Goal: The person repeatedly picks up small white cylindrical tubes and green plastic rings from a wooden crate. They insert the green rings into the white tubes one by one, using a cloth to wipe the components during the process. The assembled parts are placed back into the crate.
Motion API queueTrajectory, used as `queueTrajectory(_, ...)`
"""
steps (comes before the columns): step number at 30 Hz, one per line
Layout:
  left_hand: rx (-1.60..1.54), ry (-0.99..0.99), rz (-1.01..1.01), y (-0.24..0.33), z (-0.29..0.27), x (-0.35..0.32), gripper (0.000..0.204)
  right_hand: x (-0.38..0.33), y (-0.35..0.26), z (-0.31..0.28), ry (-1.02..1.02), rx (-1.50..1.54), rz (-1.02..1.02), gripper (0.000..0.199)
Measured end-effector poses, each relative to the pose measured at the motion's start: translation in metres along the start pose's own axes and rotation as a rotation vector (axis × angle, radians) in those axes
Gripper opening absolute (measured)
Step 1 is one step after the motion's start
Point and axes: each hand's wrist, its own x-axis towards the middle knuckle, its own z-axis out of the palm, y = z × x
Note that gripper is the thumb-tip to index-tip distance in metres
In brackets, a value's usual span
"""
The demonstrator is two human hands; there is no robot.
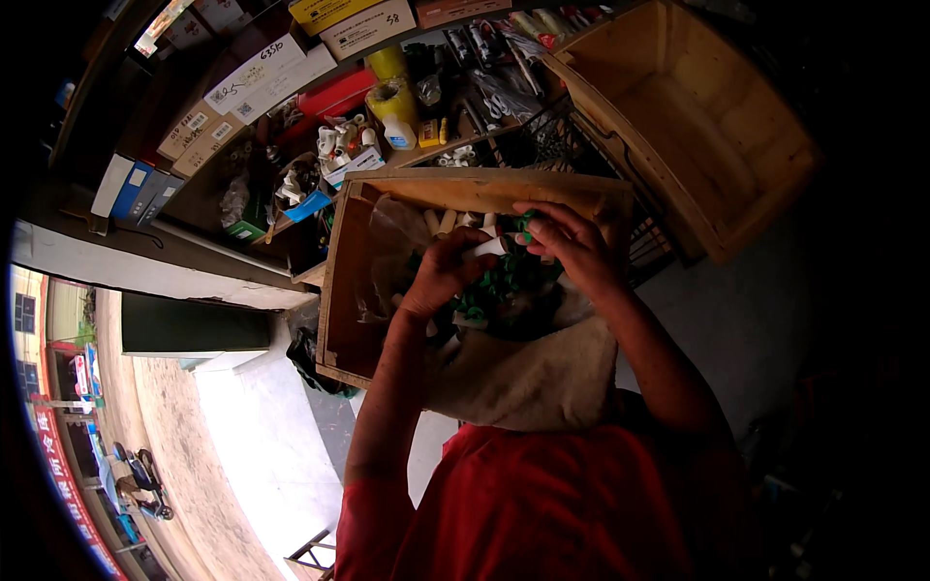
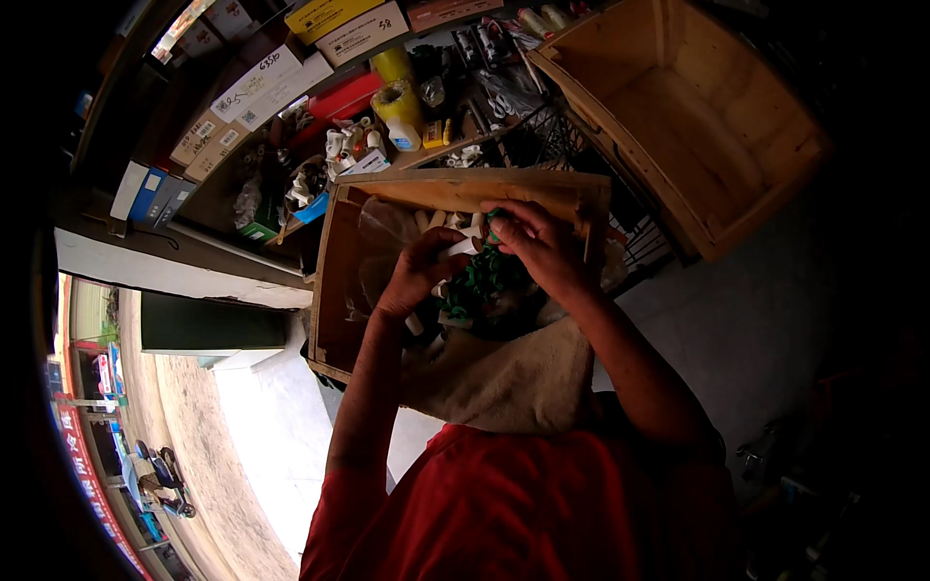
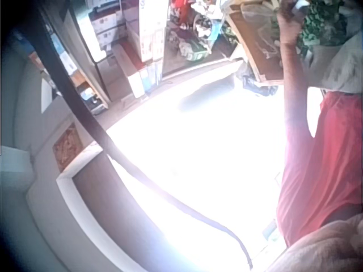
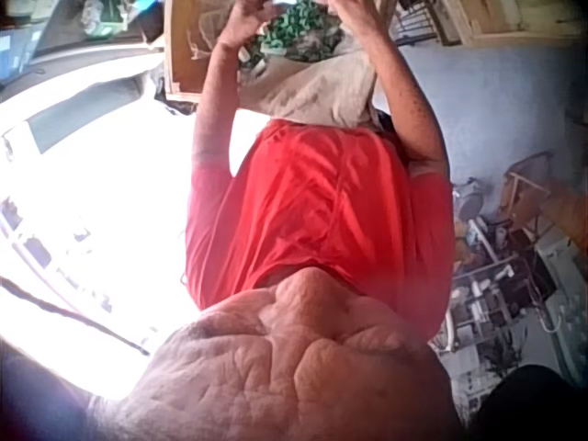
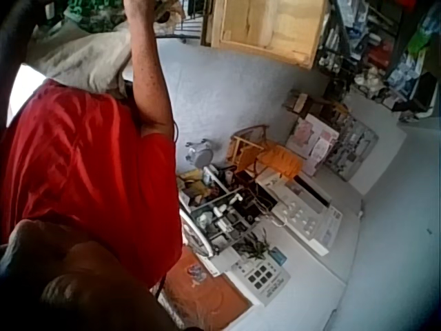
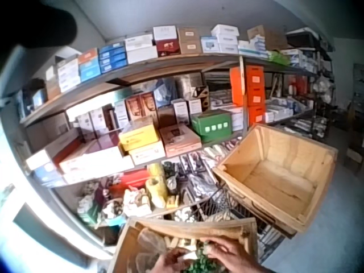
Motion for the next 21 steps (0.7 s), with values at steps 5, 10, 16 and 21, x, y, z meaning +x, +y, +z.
queueTrajectory(5,-0.116,-0.029,-0.006,0.002,0.0,0.0,0.026,-0.001,0.004,0.001,0.015,0.024,-0.003,0.025)
queueTrajectory(10,-0.19,-0.046,0.017,0.006,0.0,-0.001,0.026,0.001,0.002,-0.003,-0.054,-0.115,0.013,0.026)
queueTrajectory(16,-0.229,-0.055,0.006,0.012,0.002,-0.003,0.026,-0.002,-0.002,-0.001,-0.052,-0.233,0.003,0.024)
queueTrajectory(21,-0.225,-0.06,0.005,0.012,0.002,-0.004,0.026,-0.001,0.003,0.0,-0.062,-0.336,-0.064,0.028)
